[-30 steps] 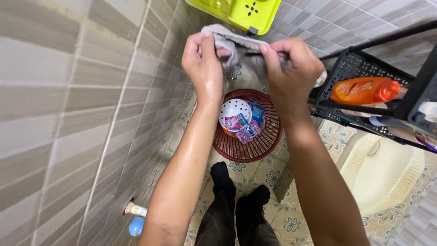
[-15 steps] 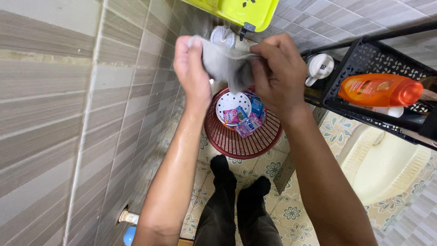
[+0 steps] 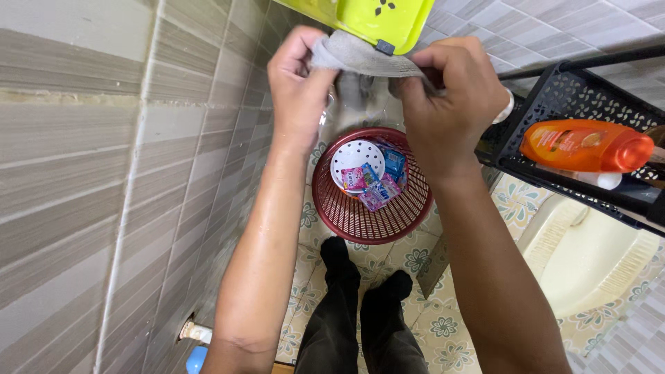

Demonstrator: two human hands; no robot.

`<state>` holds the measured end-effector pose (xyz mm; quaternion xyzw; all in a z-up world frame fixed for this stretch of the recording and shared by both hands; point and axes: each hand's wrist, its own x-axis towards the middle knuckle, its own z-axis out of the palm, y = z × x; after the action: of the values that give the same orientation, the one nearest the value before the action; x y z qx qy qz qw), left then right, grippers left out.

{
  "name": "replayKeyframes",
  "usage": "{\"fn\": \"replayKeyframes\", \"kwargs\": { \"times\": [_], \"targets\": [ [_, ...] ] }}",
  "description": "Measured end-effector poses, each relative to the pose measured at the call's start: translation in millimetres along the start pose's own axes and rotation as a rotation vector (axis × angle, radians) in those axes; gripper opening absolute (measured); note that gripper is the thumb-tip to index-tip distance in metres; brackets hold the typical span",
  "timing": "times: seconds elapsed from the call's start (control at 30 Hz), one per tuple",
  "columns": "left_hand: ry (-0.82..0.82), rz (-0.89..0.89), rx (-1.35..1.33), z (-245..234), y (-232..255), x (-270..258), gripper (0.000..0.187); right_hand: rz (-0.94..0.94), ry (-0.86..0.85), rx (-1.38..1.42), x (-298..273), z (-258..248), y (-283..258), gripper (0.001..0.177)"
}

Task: The person rinses a laundry detergent sachet under a tap, wipes the sachet and their hands with a cloth, and then handles several sachets in a basket.

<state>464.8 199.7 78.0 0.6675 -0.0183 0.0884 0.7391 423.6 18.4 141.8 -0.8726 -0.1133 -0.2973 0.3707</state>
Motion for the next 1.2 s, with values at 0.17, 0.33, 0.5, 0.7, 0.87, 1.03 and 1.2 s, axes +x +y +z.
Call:
{"fn": "replayKeyframes", "kwargs": {
  "times": [0.17, 0.33, 0.5, 0.7, 0.87, 1.03, 1.2],
  "targets": [
    [-0.138, -0.674, -0.577, -9, -27, 5, 0.013, 0.555, -0.195, 0.485, -8, 14, 24, 0.014],
    [-0.045, -0.730, -0.461, 0, -44, 3, 0.018, 0.727, -0.241, 0.843, -15, 9, 34, 0.010],
    [-0.007, -0.435, -0.191, -6, -72, -24, 0.018, 0.730, -0.175, 0.879, -31, 3, 35, 0.007],
    [0.077, -0.103, 0.073, -15, -93, -75, 0.034, 0.602, -0.186, 0.944, -56, 5, 46, 0.008],
    [0.178, -0.124, 0.126, -24, -92, -119, 0.049, 0.673, -0.023, 0.612, -123, 7, 59, 0.029],
    [0.362, -0.409, 0.280, -38, -115, -210, 0.046, 1.195, -0.230, 0.190, -273, 28, 110, 0.018],
    [0.325, -0.592, 0.396, -49, -144, -335, 0.043, 0.856, -0.626, -0.084, -394, 66, 154, 0.022]
  ]
}}
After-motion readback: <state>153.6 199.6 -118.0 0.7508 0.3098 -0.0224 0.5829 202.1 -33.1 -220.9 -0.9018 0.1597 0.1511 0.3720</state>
